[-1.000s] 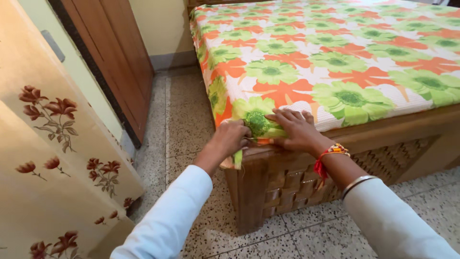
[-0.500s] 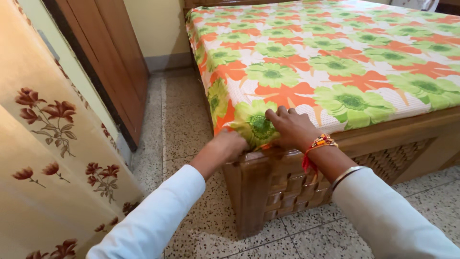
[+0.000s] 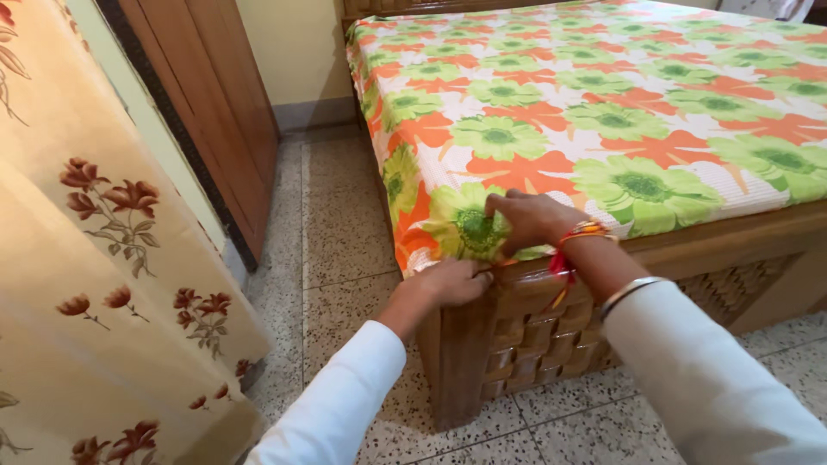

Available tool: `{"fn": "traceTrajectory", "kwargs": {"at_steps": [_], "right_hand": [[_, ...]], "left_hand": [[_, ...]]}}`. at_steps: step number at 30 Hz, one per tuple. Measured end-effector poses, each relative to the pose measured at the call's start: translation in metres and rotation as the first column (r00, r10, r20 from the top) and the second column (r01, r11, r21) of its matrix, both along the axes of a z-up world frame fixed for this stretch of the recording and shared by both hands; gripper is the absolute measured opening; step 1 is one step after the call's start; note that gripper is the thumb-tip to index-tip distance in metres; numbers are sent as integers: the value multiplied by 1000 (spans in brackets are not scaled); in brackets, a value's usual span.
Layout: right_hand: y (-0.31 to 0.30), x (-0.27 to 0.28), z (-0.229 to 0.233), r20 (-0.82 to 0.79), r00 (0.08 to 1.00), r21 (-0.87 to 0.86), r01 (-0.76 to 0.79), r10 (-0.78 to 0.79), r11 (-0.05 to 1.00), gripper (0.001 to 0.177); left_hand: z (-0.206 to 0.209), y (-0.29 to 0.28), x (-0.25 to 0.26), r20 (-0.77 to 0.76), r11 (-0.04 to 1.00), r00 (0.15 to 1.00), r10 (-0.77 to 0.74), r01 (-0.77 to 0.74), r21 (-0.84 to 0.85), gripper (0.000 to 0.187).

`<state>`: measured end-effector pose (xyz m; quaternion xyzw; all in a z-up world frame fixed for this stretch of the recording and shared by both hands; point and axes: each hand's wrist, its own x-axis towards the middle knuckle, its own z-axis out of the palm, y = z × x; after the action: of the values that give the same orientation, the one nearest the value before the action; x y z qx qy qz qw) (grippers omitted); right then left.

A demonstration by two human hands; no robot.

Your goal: The person fits a patterned sheet over the corners and edges of a mattress, smoothing it down and tucking it into the bed frame by hand.

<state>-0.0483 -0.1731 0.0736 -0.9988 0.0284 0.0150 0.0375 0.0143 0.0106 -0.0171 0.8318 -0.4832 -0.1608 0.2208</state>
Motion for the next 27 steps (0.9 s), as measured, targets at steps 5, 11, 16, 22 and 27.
{"fn": "traceTrajectory", "kwargs": {"at_steps": [5,11,16,22,27], "right_hand": [[-32,-14,-21,63,993,311,-111,96,944,72],[-33,-27,-37,158,985,385,-131,74,913,64],[-43,-17,-44,203,965,177,-205,168,963,69],[-33,-25,-29,172,947,-23,-271,271,962,84],[-9,-50,-21,283,922,-338,-164,266,927,78]], "left_hand": [[-35,-38,37,76,995,995,-68,62,78,49],[-6,-9,-11,168,990,976,141,-139,-21,37],[4,2,-52,423,939,899,113,42,-340,38],[11,-2,-51,364,959,929,60,47,-278,56],[33,-13,-48,196,992,977,86,-65,-110,64]]}}
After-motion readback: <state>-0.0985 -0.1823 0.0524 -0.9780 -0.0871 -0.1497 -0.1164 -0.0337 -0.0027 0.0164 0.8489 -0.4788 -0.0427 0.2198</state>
